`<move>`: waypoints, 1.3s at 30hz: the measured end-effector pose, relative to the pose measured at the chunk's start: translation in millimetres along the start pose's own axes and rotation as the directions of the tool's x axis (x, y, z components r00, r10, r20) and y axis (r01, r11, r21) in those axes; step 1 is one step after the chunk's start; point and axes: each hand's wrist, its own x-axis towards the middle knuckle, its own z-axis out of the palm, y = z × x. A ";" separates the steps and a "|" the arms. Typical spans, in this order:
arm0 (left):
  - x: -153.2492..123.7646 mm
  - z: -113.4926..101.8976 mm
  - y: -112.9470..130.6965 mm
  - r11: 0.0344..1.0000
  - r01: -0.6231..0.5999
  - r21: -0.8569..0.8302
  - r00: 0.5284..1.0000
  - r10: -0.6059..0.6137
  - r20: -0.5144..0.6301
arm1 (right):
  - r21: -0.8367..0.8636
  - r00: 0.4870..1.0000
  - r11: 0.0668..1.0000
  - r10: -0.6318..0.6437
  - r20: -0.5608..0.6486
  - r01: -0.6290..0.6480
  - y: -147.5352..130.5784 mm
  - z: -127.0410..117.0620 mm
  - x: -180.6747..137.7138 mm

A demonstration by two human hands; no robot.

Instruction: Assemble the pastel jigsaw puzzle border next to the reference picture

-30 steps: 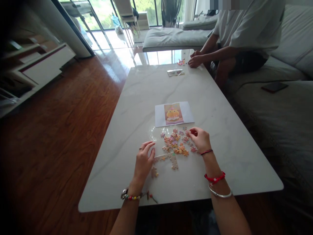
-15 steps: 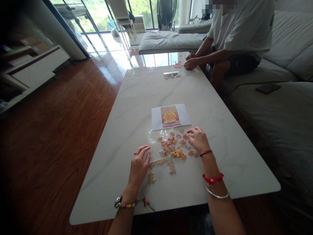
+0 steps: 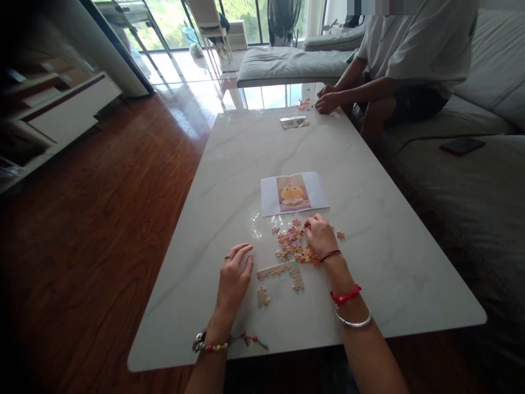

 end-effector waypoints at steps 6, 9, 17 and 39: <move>-2.0 -2.0 -0.8 1.000 -0.007 -0.010 1.000 0.007 -0.005 | 0.135 0.979 0.979 -0.166 0.118 0.150 -13.5 -0.6 -4.2; -1.9 -3.3 -1.1 1.000 0.000 -0.006 1.000 0.000 -0.012 | 0.140 0.985 0.983 -0.137 0.107 0.122 -13.4 2.5 -3.5; -2.6 -2.2 -1.4 1.000 -0.019 -0.019 1.000 0.019 -0.007 | 0.003 0.997 1.000 0.026 -0.077 -0.026 -11.2 18.1 14.2; -1.8 1.8 2.6 0.999 -0.021 -0.024 0.999 0.021 0.026 | 0.254 0.976 0.950 0.205 -0.079 -0.180 -7.5 -11.7 11.4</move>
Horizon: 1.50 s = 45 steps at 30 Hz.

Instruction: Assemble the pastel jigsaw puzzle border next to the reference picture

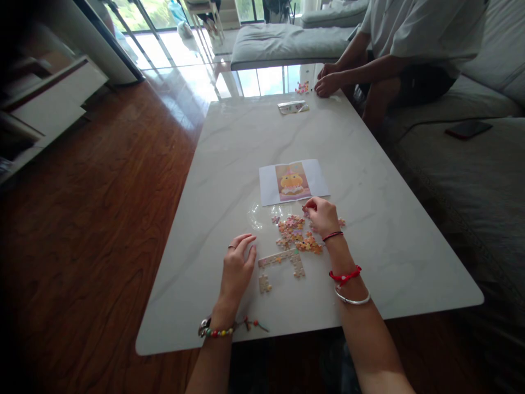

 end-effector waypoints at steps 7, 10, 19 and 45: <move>0.9 1.4 0.7 1.000 -0.002 -0.016 1.000 0.002 -0.005 | -0.175 0.995 0.984 -0.039 -0.096 0.022 4.8 18.6 9.9; 0.8 2.6 0.4 1.000 0.003 -0.013 1.000 -0.003 0.008 | -0.201 0.984 0.967 -0.169 -0.046 0.157 -0.7 21.7 5.4; 1.8 4.4 1.5 1.000 0.004 -0.022 1.000 -0.004 0.014 | -0.285 0.932 0.906 -0.238 0.272 0.314 -13.9 24.1 -11.4; 2.6 1.0 1.1 1.000 0.003 -0.014 1.000 -0.003 -0.001 | 0.034 0.978 0.980 -0.199 0.058 0.197 -4.2 9.6 -8.6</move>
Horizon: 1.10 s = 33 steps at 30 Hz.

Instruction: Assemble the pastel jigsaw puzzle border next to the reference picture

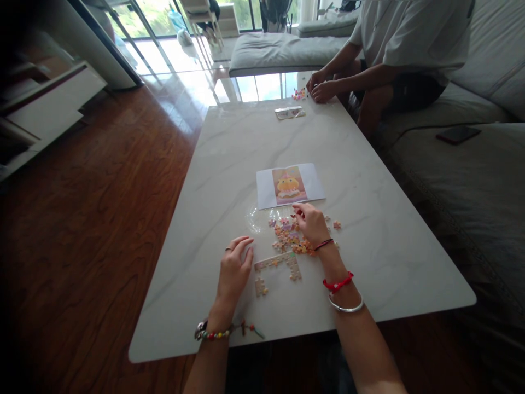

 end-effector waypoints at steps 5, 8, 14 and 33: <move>1.1 -0.1 1.0 0.999 0.006 -0.046 1.000 -0.006 0.007 | 0.568 0.954 0.769 0.201 0.222 -0.294 -15.3 -12.6 -13.2; 0.9 0.7 9.7 0.982 0.045 -0.185 0.998 -0.038 0.044 | 0.734 0.881 0.488 0.242 0.407 -0.473 -28.6 -15.9 -25.9; -5.1 11.9 32.4 0.752 0.244 -0.612 0.941 -0.032 0.336 | 0.664 0.767 0.396 0.212 0.606 -0.634 -44.1 -4.2 -58.7; -34.9 26.6 34.0 0.992 -0.123 0.013 0.977 0.118 0.176 | 0.312 0.785 0.898 0.057 0.617 -0.309 0.2 -32.8 -98.3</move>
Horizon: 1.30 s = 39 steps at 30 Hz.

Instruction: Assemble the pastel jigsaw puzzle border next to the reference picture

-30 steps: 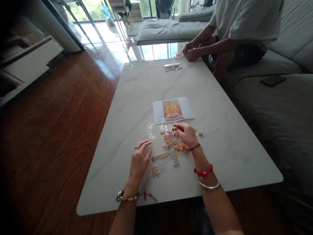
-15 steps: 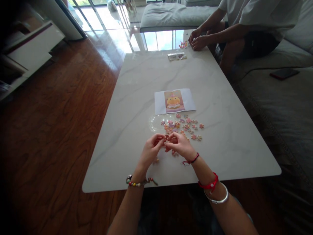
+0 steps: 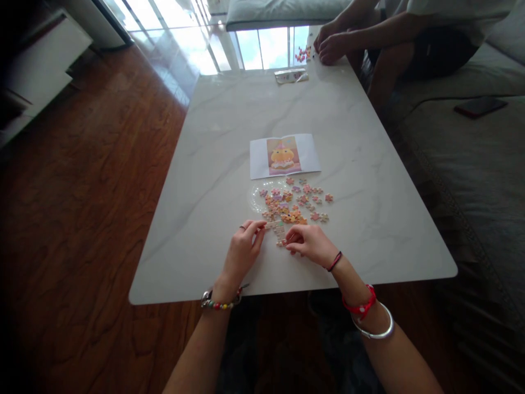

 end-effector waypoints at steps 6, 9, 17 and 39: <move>-9.3 4.2 4.5 0.980 -0.132 0.149 0.988 0.143 -0.065 | -0.373 0.955 0.889 -0.296 -0.029 0.265 4.7 3.2 -4.0; -12.2 6.6 3.1 0.965 -0.210 0.158 0.978 0.208 0.029 | -0.437 0.928 0.840 -0.370 -0.029 0.322 9.4 6.7 -4.8; -11.6 5.8 4.7 0.945 -0.297 0.138 0.950 0.277 0.148 | -0.517 0.914 0.787 -0.405 -0.019 0.337 15.3 10.8 -5.3; -6.4 4.1 7.8 0.960 -0.254 0.121 0.958 0.232 0.168 | -0.512 0.934 0.798 -0.357 0.020 0.316 13.1 3.7 -3.1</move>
